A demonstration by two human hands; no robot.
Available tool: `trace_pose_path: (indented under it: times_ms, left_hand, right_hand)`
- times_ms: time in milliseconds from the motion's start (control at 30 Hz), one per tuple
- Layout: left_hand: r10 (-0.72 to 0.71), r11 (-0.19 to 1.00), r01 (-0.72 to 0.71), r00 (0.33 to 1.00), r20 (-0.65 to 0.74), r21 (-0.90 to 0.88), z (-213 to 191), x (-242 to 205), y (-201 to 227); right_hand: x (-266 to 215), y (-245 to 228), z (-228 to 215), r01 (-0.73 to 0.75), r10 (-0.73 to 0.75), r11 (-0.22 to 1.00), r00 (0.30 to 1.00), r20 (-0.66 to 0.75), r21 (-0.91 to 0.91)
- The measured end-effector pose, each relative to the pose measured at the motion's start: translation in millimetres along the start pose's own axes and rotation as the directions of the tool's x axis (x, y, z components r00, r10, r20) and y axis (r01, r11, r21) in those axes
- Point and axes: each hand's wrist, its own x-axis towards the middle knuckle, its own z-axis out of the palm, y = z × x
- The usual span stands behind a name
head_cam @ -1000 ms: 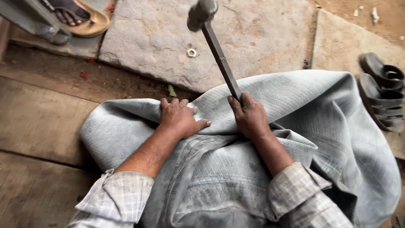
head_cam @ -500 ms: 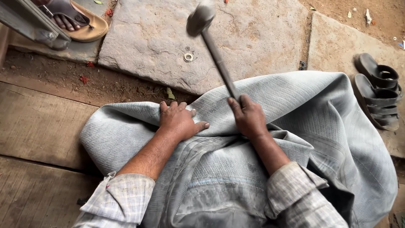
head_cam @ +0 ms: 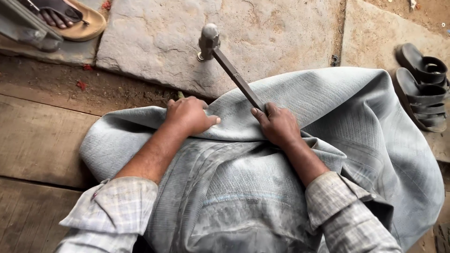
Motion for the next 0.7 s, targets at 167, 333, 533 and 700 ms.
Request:
trace_pose_path:
  times_ms: [167, 333, 533, 700]
  left_hand:
    - [0.047, 0.997, -0.044, 0.998, -0.044, 0.063, 6, -10, 0]
    - [0.059, 0.998, -0.055, 0.991, -0.124, 0.034, 13, -9, -5]
    - [0.013, 1.000, -0.014, 0.992, -0.127, -0.012, 18, -9, -7]
    - [0.047, 0.999, -0.046, 0.991, -0.125, 0.012, 20, -11, -5]
  right_hand:
    - [-9, -6, -8, -0.033, 0.036, 0.995, 0.999, -0.028, 0.092]
    - [-9, -12, -18, 0.104, -0.086, 0.981, 0.990, -0.115, 0.161]
    - [-3, -12, -13, 0.160, -0.162, 0.982, 0.987, -0.017, -0.104]
    - [-13, -14, -15, 0.074, -0.073, 0.997, 0.997, -0.031, 0.002]
